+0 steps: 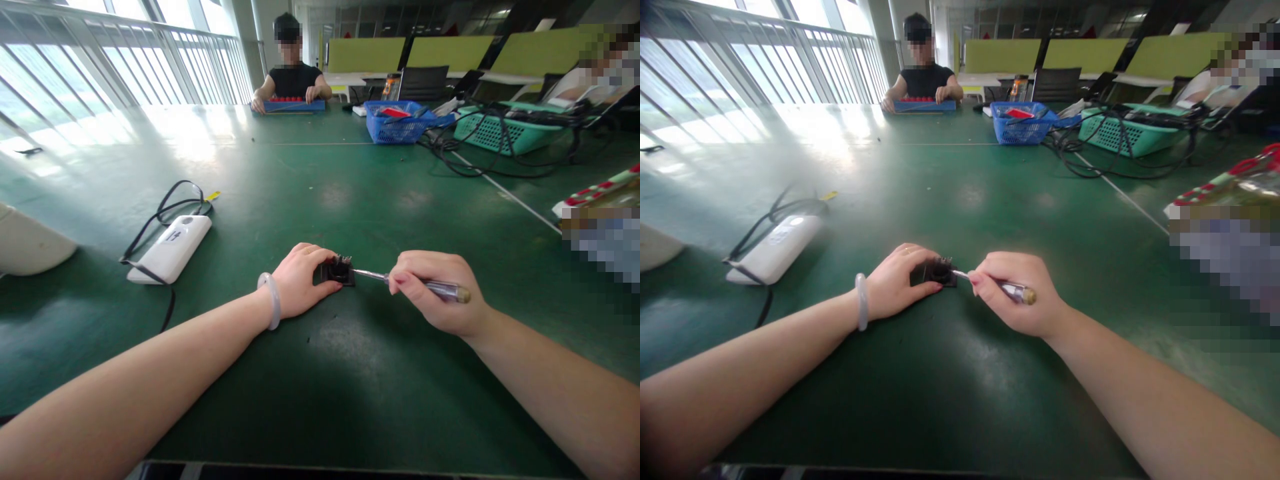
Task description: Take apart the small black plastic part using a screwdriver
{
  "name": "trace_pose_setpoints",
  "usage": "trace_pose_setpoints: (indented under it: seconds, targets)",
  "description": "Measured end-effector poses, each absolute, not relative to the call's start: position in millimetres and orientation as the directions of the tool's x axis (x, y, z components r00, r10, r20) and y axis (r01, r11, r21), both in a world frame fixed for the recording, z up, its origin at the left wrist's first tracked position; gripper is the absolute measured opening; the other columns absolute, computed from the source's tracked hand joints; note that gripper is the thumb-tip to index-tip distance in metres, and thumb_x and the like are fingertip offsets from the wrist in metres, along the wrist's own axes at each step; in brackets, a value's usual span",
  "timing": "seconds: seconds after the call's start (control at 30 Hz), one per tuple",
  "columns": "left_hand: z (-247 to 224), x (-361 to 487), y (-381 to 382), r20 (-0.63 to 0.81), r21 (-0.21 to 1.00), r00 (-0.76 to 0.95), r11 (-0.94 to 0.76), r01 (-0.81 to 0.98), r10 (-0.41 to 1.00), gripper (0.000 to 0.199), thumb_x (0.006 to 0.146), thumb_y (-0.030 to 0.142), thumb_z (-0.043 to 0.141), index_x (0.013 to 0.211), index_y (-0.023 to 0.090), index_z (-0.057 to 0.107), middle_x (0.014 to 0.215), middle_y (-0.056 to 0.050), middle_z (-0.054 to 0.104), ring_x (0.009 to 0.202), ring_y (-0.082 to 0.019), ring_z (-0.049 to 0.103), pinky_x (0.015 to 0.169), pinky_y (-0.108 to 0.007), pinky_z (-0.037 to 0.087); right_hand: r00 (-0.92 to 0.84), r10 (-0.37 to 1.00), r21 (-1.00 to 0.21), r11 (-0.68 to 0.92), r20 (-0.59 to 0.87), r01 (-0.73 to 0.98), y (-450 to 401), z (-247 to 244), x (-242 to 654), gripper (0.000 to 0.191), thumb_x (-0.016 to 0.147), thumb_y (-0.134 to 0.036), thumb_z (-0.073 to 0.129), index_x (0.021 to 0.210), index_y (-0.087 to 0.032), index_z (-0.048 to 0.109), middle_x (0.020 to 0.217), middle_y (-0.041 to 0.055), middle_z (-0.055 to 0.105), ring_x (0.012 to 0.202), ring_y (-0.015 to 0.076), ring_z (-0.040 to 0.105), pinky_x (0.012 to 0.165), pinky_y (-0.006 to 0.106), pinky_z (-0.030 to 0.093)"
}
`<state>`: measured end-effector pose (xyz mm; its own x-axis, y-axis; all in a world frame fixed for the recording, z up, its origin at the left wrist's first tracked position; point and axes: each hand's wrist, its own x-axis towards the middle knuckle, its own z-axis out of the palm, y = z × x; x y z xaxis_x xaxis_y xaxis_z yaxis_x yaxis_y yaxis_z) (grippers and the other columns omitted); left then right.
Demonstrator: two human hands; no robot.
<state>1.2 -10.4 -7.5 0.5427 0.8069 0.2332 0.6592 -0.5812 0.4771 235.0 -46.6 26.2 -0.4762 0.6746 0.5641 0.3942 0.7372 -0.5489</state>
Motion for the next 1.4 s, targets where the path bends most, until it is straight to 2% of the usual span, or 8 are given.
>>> trace_pose_setpoints:
  seconds: [0.6, 0.73, 0.87, 0.97, 1.13, 1.27, 1.4]
  targets:
    - [-6, 2, -11, 0.242, 0.493, 0.563, -0.600, 0.630, 0.790, 0.030, 0.077, 0.034, 0.070, 0.104, 0.021, 0.063, 0.104, -0.005, 0.067, 0.103, -0.025, 0.058, 0.096, -0.042, 0.042, -0.457, 0.702, -0.546, 0.712, 0.546, 0.442, -44, 24, 234, 0.025, 0.088, -0.023, 0.053, 0.066, -0.017, 0.062, 0.058, -0.0003, 0.057, 0.052, 0.0099, 0.052, 0.051, 0.024, 0.038]
    - [-5, 2, -11, 0.233, 0.496, 0.560, -0.593, 0.635, 0.795, 0.030, 0.078, 0.034, 0.069, 0.104, 0.022, 0.063, 0.104, -0.005, 0.067, 0.104, -0.025, 0.057, 0.096, -0.042, 0.042, -0.414, 0.700, -0.619, 0.711, 0.581, 0.333, -47, 23, 240, 0.033, 0.091, -0.024, 0.048, 0.060, -0.018, 0.058, 0.054, -0.0009, 0.053, 0.050, 0.0104, 0.050, 0.050, 0.026, 0.035]
    - [-6, 2, -11, 0.223, 0.493, 0.562, -0.590, 0.640, 0.796, 0.029, 0.078, 0.034, 0.069, 0.104, 0.022, 0.063, 0.105, -0.004, 0.067, 0.104, -0.025, 0.057, 0.096, -0.042, 0.041, -0.493, 0.660, -0.641, 0.730, 0.568, 0.239, -49, 24, 239, 0.031, 0.091, -0.023, 0.047, 0.063, -0.018, 0.059, 0.056, -0.0004, 0.055, 0.051, 0.0105, 0.050, 0.050, 0.025, 0.036]
    - [-5, 3, -12, 0.227, 0.487, 0.561, -0.591, 0.643, 0.796, 0.029, 0.078, 0.034, 0.069, 0.104, 0.022, 0.063, 0.105, -0.005, 0.067, 0.104, -0.025, 0.057, 0.096, -0.042, 0.041, -0.591, 0.598, -0.570, 0.778, 0.541, 0.265, -49, 26, 233, 0.024, 0.088, -0.021, 0.051, 0.066, -0.017, 0.061, 0.057, 0.0002, 0.056, 0.052, 0.0105, 0.051, 0.050, 0.024, 0.036]
    - [-5, 3, -12, 0.228, 0.484, 0.557, -0.589, 0.647, 0.799, 0.030, 0.078, 0.034, 0.069, 0.105, 0.021, 0.063, 0.105, -0.005, 0.067, 0.105, -0.025, 0.057, 0.097, -0.041, 0.041, -0.678, 0.494, -0.384, 0.865, 0.544, 0.322, -50, 25, 229, 0.020, 0.087, -0.021, 0.053, 0.070, -0.017, 0.061, 0.056, 0.0005, 0.055, 0.052, 0.0108, 0.047, 0.052, 0.025, 0.034]
    - [-5, 3, -11, 0.230, 0.483, 0.554, -0.588, 0.649, 0.800, 0.029, 0.078, 0.033, 0.069, 0.104, 0.021, 0.063, 0.105, -0.005, 0.067, 0.104, -0.025, 0.057, 0.097, -0.042, 0.041, -0.725, 0.409, -0.194, 0.910, 0.554, 0.365, -55, 25, 229, 0.023, 0.088, -0.026, 0.052, 0.069, -0.018, 0.061, 0.056, 0.0003, 0.053, 0.052, 0.0119, 0.044, 0.053, 0.028, 0.032]
    - [-5, 3, -11, 0.235, 0.486, 0.554, -0.590, 0.644, 0.798, 0.030, 0.078, 0.034, 0.069, 0.105, 0.021, 0.063, 0.105, -0.005, 0.067, 0.105, -0.026, 0.057, 0.097, -0.042, 0.041, -0.804, 0.341, -0.027, 0.926, 0.488, 0.376, -57, 27, 224, 0.026, 0.090, -0.028, 0.051, 0.067, -0.019, 0.060, 0.056, 0.0001, 0.052, 0.054, 0.0130, 0.045, 0.053, 0.028, 0.030]
